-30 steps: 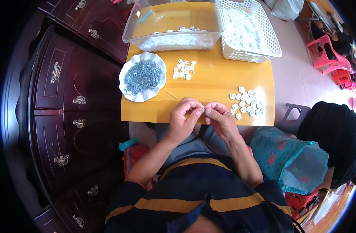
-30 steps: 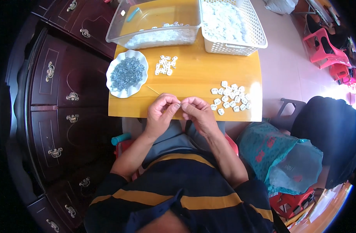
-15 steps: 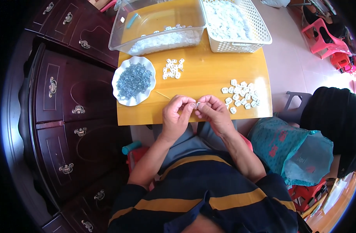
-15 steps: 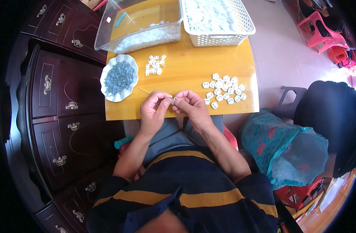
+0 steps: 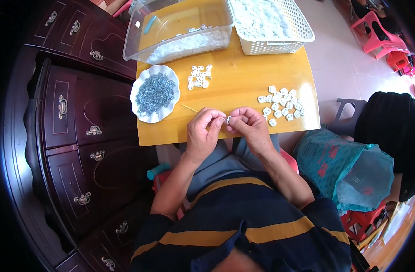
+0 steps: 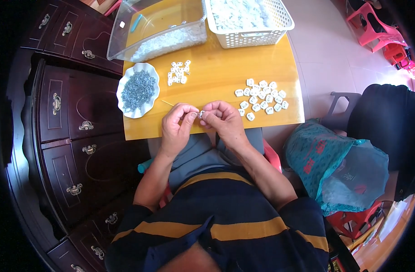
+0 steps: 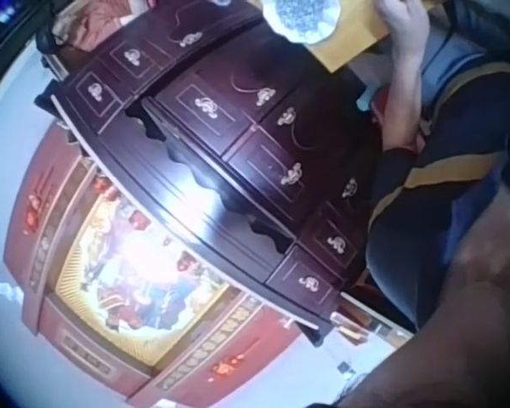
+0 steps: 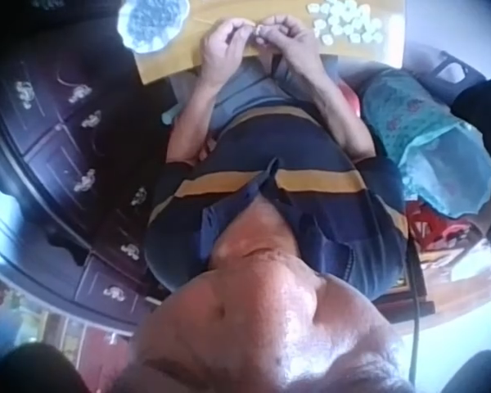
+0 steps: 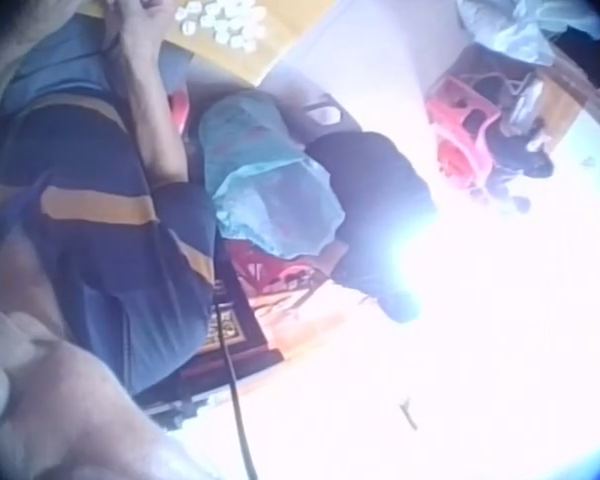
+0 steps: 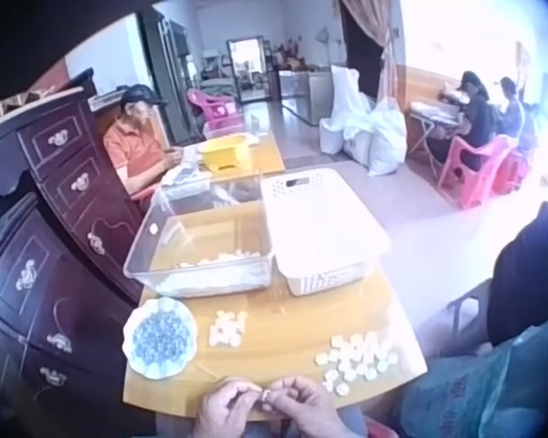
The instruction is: Assembling small white plastic components with tiny metal pins.
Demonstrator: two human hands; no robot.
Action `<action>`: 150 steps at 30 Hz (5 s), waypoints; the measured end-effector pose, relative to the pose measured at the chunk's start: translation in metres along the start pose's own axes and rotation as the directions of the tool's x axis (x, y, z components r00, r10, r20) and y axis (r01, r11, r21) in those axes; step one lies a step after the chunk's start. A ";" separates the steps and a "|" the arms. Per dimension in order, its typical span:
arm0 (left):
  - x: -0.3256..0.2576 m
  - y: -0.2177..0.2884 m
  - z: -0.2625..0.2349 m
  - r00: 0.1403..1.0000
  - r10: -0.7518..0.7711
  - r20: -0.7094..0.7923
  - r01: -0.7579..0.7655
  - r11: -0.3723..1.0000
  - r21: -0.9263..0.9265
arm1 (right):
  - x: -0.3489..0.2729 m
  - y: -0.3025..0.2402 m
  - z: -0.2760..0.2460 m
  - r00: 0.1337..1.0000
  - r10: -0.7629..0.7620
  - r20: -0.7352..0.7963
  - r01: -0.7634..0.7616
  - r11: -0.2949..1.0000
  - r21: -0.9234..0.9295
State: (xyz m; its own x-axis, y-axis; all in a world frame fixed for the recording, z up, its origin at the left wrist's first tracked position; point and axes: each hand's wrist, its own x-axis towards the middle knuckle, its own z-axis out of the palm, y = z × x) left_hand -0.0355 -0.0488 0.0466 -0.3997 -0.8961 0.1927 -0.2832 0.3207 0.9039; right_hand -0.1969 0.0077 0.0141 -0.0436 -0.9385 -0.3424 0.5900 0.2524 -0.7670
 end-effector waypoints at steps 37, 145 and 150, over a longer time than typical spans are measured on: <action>0.062 -0.054 -0.018 0.990 0.103 -0.093 -0.035 0.830 0.557 | 0.003 0.001 -0.003 0.996 -0.051 -0.074 0.052 0.999 0.004; 0.010 0.014 -0.005 0.966 0.162 0.202 -0.227 0.903 0.364 | -0.006 -0.005 0.002 0.978 0.203 0.044 -0.208 0.941 0.266; 0.010 0.015 -0.008 0.950 0.146 0.275 -0.245 0.897 0.369 | -0.006 -0.004 0.000 0.969 0.236 0.067 -0.245 0.948 0.202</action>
State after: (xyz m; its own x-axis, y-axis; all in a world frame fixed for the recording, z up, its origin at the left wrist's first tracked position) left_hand -0.0365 -0.0557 0.0651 -0.6612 -0.7202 0.2102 -0.4775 0.6200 0.6226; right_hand -0.1985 0.0124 0.0190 0.1509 -0.8662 -0.4764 0.7332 0.4213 -0.5338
